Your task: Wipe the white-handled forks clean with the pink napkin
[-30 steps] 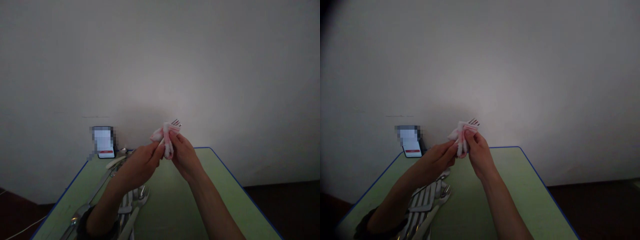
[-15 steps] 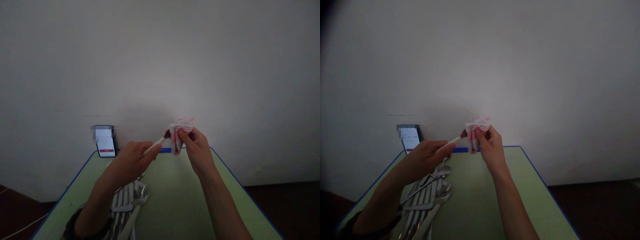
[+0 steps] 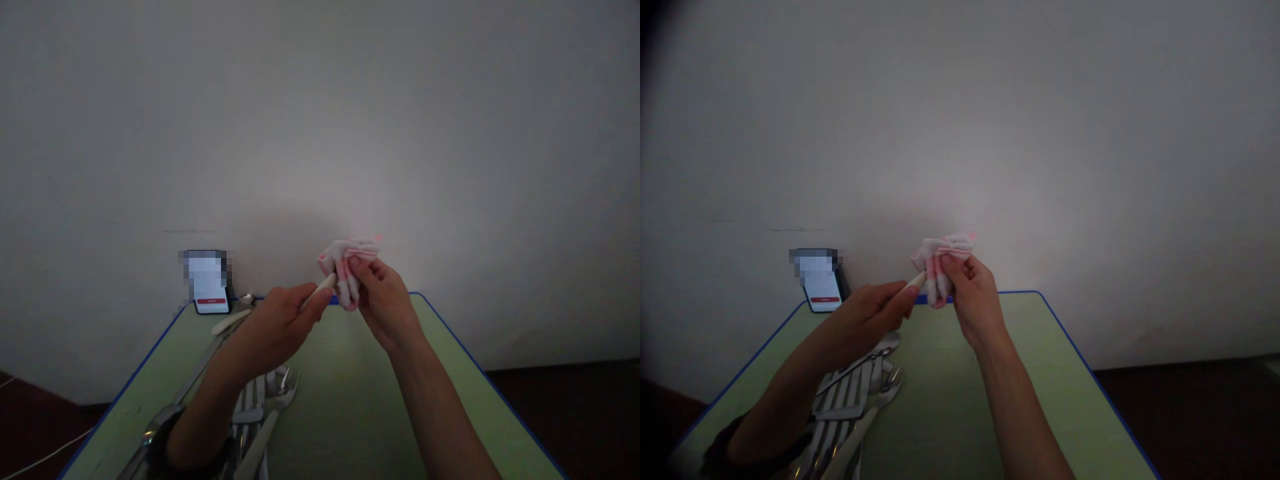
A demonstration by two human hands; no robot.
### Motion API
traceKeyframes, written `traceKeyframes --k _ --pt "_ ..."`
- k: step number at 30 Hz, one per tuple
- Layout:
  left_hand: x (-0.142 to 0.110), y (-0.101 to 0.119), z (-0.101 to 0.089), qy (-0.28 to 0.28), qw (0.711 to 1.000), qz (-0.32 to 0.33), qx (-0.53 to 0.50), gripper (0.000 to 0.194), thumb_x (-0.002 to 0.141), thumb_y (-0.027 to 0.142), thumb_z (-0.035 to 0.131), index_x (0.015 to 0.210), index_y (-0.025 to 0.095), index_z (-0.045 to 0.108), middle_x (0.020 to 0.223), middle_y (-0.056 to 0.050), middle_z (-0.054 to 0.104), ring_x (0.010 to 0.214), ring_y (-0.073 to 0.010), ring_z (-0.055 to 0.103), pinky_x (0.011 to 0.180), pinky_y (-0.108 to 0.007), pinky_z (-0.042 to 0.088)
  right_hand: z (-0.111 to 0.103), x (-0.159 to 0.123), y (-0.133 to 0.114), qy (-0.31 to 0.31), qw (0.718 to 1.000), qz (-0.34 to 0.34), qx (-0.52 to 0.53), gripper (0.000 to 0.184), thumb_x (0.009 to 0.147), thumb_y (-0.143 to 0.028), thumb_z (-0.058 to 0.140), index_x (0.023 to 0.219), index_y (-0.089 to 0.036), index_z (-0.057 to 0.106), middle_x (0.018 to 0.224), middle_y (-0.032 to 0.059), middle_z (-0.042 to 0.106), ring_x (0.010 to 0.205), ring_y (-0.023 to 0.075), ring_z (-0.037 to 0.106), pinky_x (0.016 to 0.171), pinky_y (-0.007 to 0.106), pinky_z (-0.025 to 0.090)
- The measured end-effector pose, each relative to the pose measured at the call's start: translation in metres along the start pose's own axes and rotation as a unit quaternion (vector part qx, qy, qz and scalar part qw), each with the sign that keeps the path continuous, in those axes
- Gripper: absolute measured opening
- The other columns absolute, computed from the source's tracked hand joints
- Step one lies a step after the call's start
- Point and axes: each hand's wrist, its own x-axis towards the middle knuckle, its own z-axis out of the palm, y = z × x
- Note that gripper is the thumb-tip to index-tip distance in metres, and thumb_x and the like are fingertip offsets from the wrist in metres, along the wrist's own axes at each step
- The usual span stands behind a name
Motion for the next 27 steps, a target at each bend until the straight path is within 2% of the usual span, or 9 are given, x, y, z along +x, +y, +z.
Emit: traceKeyframes --k 5,10,13,18,22,27 --pt "0.002 0.000 0.007 0.000 1.000 0.000 0.010 0.046 0.092 0.050 0.027 0.066 0.018 0.046 0.055 0.005 0.044 0.051 -0.0102 0.041 0.051 -0.023 0.027 0.002 -0.002 -0.001 0.006 0.999 0.022 0.031 0.023 0.064 -0.036 0.072 0.075 -0.018 0.062 0.062 -0.0028 0.061 0.046 0.0082 0.043 0.041 0.022 0.034" --pt "0.002 -0.004 0.005 -0.027 0.999 0.002 0.019 0.044 0.093 0.050 0.026 0.070 0.018 0.048 0.058 0.005 0.047 0.053 -0.0109 0.043 0.052 -0.024 0.028 -0.001 0.000 0.000 0.015 1.000 -0.001 0.023 0.022 0.064 -0.031 0.071 0.081 -0.019 0.064 0.071 0.0002 0.065 0.055 0.0116 0.052 0.047 0.023 0.039" --pt "-0.002 -0.009 -0.001 -0.064 0.997 0.007 0.044 0.039 0.092 0.048 0.029 0.075 0.019 0.047 0.061 0.004 0.049 0.055 -0.0119 0.044 0.052 -0.024 0.028 -0.004 0.003 -0.001 0.034 0.999 -0.029 0.011 0.023 0.066 -0.031 0.071 0.084 -0.019 0.063 0.078 0.0009 0.067 0.061 0.0128 0.055 0.050 0.024 0.039" --pt "-0.006 -0.014 -0.009 -0.115 0.993 0.026 -0.004 0.037 0.094 0.045 0.027 0.080 0.019 0.050 0.066 0.003 0.052 0.060 -0.0119 0.049 0.055 -0.023 0.035 -0.003 0.005 -0.002 0.057 0.998 -0.032 0.019 0.027 0.065 -0.037 0.072 0.082 -0.018 0.061 0.071 -0.0006 0.063 0.058 0.0116 0.052 0.050 0.024 0.039" --pt "0.000 -0.011 -0.004 -0.099 0.995 0.017 -0.009 0.039 0.094 0.045 0.027 0.075 0.019 0.049 0.061 0.003 0.051 0.055 -0.0112 0.049 0.055 -0.022 0.036 0.002 0.003 0.003 0.024 0.999 0.001 0.032 0.028 0.069 -0.043 0.068 0.072 -0.017 0.059 0.060 -0.0027 0.057 0.051 0.0091 0.045 0.050 0.023 0.037" --pt "0.007 -0.008 0.004 -0.060 0.997 0.009 0.048 0.034 0.094 0.042 0.027 0.077 0.020 0.045 0.062 0.002 0.052 0.054 -0.0126 0.047 0.055 -0.025 0.034 0.004 0.001 0.011 -0.007 0.999 0.025 0.040 0.028 0.070 -0.042 0.069 0.077 -0.016 0.062 0.067 -0.0013 0.063 0.058 0.0107 0.051 0.055 0.024 0.040"
